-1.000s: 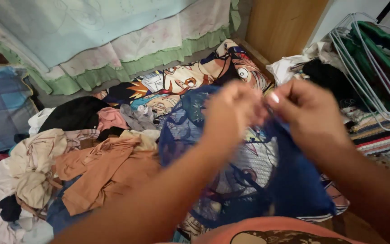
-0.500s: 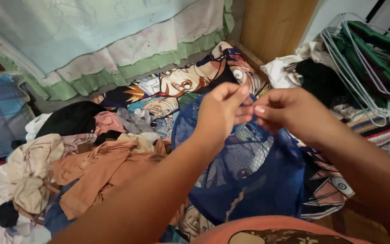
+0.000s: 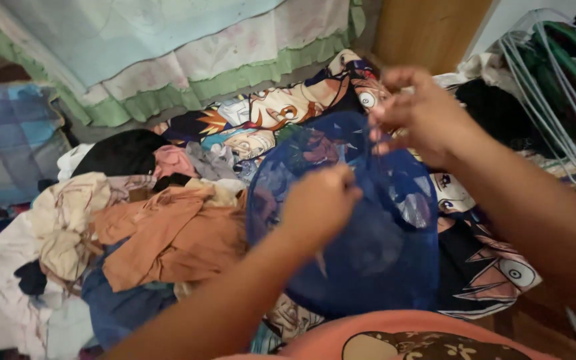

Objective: Sorting laundry on a bed and placing items into a mesh basket.

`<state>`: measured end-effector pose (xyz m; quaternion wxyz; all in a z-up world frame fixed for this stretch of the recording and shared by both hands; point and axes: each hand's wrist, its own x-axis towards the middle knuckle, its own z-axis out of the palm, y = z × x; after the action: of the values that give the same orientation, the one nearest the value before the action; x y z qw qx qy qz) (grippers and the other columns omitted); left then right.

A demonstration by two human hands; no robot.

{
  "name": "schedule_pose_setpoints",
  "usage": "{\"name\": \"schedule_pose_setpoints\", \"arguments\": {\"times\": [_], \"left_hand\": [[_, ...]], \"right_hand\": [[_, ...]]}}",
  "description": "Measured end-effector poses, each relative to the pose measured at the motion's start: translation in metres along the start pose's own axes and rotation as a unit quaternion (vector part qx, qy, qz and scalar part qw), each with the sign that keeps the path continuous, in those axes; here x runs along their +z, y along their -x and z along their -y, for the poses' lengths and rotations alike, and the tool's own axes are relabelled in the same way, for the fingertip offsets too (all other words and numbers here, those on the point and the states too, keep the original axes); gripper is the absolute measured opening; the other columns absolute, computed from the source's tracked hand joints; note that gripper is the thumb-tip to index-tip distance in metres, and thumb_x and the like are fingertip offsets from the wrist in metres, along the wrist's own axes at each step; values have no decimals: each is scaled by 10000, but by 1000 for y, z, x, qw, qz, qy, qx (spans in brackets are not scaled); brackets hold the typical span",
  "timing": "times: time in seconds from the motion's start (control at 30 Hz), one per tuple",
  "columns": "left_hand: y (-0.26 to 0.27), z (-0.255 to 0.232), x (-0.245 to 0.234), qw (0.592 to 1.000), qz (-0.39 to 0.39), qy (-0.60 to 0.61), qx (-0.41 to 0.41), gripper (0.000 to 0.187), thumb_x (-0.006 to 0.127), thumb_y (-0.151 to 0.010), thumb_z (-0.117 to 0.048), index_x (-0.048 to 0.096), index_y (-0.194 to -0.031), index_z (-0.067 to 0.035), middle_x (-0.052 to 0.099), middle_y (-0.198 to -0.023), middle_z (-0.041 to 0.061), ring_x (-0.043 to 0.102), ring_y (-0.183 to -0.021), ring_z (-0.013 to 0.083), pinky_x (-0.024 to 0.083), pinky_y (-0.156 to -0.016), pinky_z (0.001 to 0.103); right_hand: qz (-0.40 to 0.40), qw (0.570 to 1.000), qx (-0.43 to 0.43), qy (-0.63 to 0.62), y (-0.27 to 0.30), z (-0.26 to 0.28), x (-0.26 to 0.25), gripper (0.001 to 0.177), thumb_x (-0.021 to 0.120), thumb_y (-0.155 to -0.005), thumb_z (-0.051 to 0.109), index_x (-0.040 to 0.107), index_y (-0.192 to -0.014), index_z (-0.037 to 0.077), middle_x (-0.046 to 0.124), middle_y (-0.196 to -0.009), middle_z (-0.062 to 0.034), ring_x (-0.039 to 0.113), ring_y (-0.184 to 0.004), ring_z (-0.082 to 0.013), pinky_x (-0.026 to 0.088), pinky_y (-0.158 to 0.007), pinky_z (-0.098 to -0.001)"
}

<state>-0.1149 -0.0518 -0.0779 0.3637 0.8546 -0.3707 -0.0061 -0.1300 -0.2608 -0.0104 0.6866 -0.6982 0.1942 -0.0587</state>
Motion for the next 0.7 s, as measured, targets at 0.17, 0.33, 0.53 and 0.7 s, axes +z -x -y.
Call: {"name": "schedule_pose_setpoints", "arguments": {"times": [0.17,0.33,0.53,0.7], "left_hand": [[-16,7,-60,998,-11,-59,-9,222,735,-872,-319,698,-960,-117,735,-932,155,697,-892,398,525,-742,529],[-17,15,-86,995,-85,-45,25,219,725,-870,-269,694,-1005,-99,736,-945,144,704,-902,375,519,-743,497],[-1,34,-91,989,-139,-21,-40,231,705,-914,-257,676,-1055,-77,738,-921,153,695,-887,379,513,-743,474],[11,59,-87,967,-197,94,-129,230,696,-893,-247,663,-961,-30,720,-835,129,693,-773,278,521,-705,411]], "right_hand": [[77,987,-132,40,-26,19,8,736,616,-954,-21,310,-1578,221,629,-907,-89,693,-756,-226,606,-648,-400],[211,965,-152,43,-74,26,21,409,627,-1024,15,577,-1430,15,672,-946,-94,704,-799,-202,593,-732,-324],[194,768,-430,433,-83,39,42,196,797,-866,108,771,-1059,88,649,-894,-96,679,-797,-218,548,-697,-363],[158,681,-576,424,-55,54,63,151,821,-897,136,798,-1047,128,662,-963,-83,658,-869,-260,502,-737,-379]]}}
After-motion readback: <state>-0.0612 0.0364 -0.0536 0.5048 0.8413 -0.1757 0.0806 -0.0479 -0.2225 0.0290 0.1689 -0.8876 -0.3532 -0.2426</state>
